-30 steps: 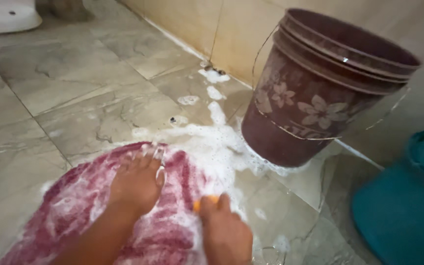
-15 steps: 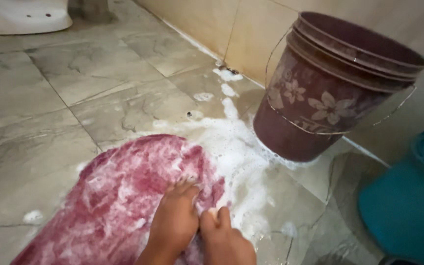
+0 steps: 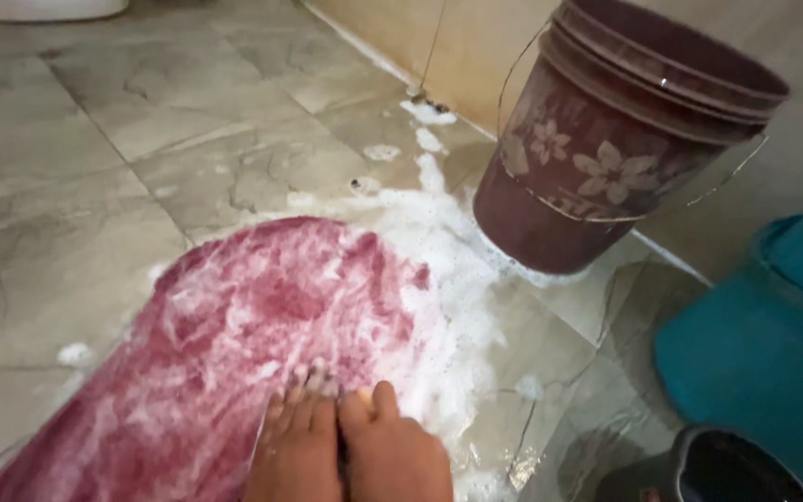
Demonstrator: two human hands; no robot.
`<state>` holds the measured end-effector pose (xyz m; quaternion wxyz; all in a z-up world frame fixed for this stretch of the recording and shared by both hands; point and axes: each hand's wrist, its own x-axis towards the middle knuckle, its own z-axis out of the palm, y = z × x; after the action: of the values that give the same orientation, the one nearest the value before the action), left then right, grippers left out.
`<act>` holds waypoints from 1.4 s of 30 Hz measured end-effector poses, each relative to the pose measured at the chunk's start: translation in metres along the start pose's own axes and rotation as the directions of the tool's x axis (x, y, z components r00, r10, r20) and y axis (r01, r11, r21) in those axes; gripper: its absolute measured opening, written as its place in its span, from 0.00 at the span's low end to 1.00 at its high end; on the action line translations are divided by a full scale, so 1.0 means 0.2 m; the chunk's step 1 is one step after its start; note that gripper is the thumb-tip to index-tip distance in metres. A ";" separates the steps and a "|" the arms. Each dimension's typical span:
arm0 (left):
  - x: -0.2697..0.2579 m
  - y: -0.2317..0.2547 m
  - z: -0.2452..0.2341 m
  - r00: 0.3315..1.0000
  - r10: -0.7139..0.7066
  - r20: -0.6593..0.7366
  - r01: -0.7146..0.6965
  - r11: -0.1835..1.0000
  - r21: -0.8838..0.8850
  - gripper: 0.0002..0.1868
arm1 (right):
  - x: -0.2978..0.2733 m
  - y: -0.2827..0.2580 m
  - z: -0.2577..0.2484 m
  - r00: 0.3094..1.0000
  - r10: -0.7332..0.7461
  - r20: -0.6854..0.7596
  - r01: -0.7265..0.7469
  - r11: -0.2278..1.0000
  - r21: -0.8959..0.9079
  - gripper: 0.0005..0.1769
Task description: The person washes a mat on the floor by scrubbing it with soap, squeezing and kneading it, pouring water with a mug, and lathering it by hand.
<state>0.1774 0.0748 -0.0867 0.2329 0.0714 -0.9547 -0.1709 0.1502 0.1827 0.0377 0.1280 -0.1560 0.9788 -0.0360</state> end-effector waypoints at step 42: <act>-0.05 0.04 -0.45 0.991 0.022 0.132 0.029 0.930 -0.368 0.24 | 0.16 0.10 -0.21 0.969 0.047 -0.241 -0.052 0.999 -0.013 0.10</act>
<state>0.2278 0.0575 -0.0120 0.1771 0.0164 -0.9190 -0.3518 0.1047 0.1935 0.0683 0.0080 -0.1273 0.9910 -0.0419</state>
